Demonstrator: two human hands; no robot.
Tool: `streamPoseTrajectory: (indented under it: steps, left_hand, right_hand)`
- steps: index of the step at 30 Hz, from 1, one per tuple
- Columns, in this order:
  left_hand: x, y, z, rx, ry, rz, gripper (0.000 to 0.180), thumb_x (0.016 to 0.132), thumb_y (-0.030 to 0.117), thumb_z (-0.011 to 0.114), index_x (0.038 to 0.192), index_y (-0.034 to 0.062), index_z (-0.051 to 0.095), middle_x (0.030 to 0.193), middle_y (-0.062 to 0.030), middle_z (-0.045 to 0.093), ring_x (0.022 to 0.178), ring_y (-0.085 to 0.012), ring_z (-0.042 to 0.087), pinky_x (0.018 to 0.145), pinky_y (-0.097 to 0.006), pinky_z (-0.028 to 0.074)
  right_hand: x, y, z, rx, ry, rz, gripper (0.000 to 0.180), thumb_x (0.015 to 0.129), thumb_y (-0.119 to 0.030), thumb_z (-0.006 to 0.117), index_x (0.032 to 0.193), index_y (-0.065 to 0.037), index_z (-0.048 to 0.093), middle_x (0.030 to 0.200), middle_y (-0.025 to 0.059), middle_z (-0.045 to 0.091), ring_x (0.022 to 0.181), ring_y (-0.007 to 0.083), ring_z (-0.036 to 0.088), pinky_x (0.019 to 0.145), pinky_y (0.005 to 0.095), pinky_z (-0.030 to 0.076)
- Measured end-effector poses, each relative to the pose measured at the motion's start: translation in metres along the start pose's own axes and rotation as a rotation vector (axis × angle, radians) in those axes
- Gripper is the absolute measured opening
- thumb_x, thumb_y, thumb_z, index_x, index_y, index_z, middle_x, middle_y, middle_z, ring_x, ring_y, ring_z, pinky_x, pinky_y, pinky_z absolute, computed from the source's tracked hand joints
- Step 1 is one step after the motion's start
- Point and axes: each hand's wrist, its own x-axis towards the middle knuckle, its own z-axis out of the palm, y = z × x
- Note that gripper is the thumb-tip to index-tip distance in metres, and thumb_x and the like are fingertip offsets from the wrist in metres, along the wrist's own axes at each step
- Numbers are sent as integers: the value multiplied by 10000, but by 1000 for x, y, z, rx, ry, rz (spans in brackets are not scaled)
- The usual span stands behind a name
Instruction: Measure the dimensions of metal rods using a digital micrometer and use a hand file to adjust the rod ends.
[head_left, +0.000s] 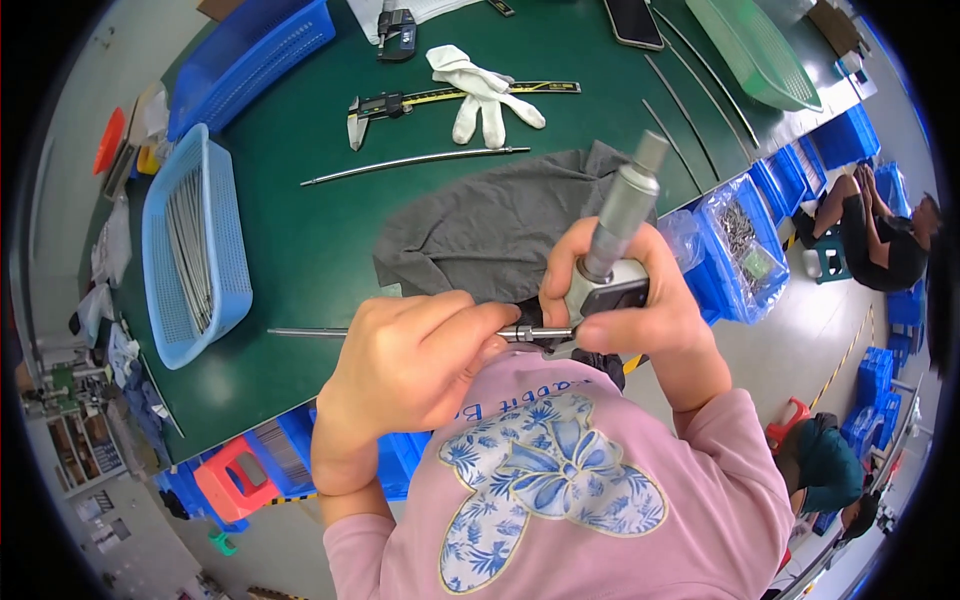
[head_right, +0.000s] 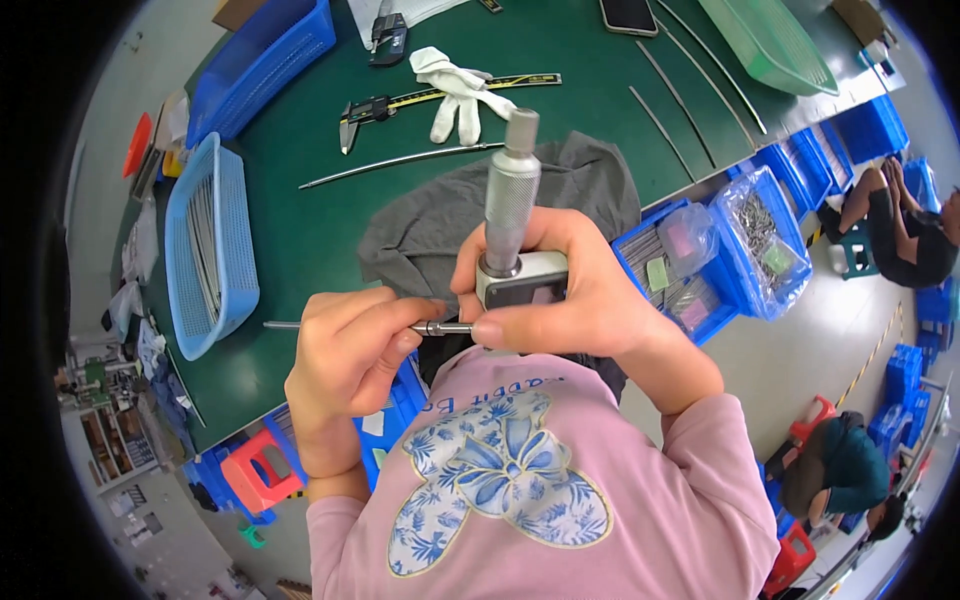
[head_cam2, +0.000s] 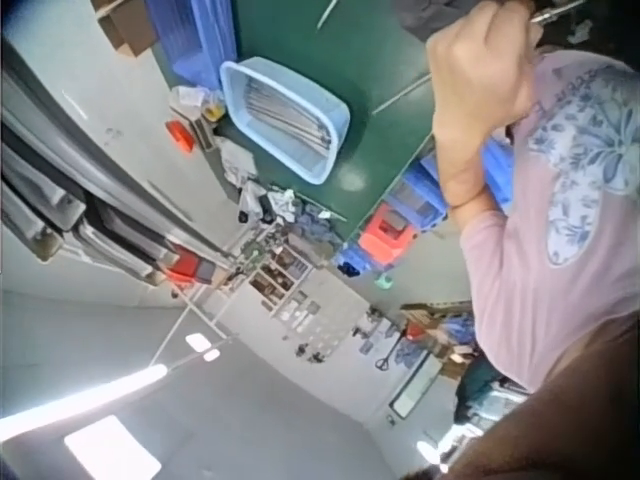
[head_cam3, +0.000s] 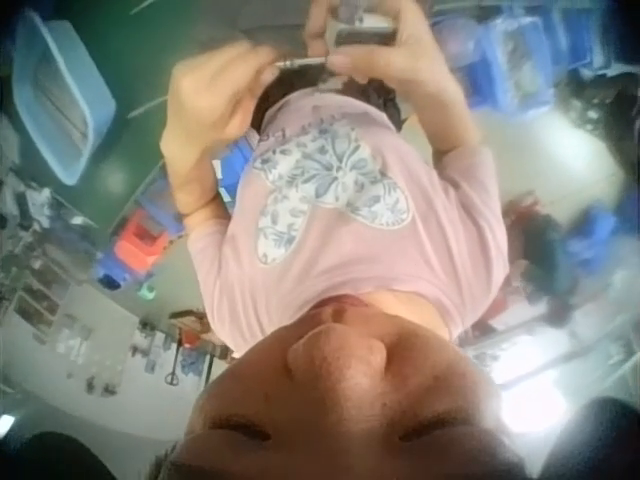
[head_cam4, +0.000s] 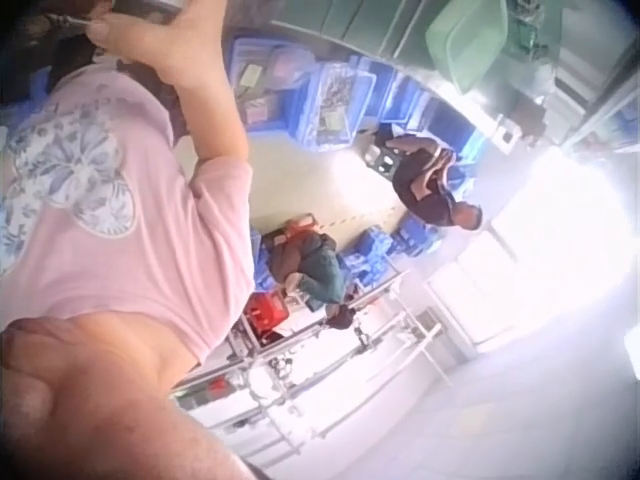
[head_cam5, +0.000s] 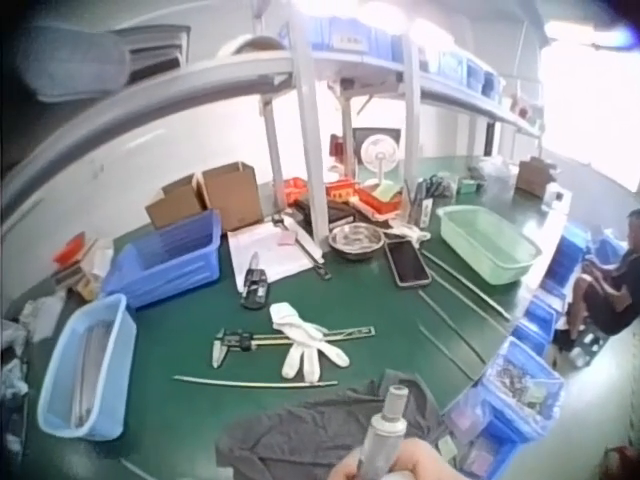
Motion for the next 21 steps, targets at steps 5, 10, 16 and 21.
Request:
streamPoseTrajectory:
  steps: [5, 10, 16, 21]
  left_hand:
    - [0, 1, 0, -66, -38, -51, 142, 779, 111, 566, 813, -23, 598, 604, -105, 540, 467, -242, 516, 413, -313, 385]
    - [1, 6, -2, -99, -66, -126, 112, 761, 77, 575, 815, -19, 596, 620, -112, 548, 498, -262, 530, 439, -324, 401]
    - [2, 9, -2, -83, -78, -160, 105, 742, 58, 586, 826, -4, 600, 622, -113, 543, 502, -271, 524, 443, -331, 399]
    - [5, 11, -2, -48, -74, -167, 113, 729, 53, 594, 830, 2, 602, 615, -106, 536, 497, -269, 517, 438, -333, 393]
  right_hand:
    - [-2, 0, 0, -84, 14, -63, 256, 624, -21, 682, 851, 10, 568, 762, 66, 595, 709, 113, 563, 643, 234, 448]
    - [-2, -2, -1, -81, 25, 2, 259, 628, -21, 683, 856, 11, 564, 769, 68, 596, 701, 110, 565, 624, 228, 448]
    - [-4, -1, -1, -22, 74, 62, 259, 633, -17, 681, 861, 4, 558, 769, 71, 600, 675, 107, 569, 574, 219, 448]
    - [-2, 3, -4, -42, 65, 22, 268, 630, -19, 683, 866, -1, 557, 772, 70, 600, 641, 95, 562, 525, 207, 436]
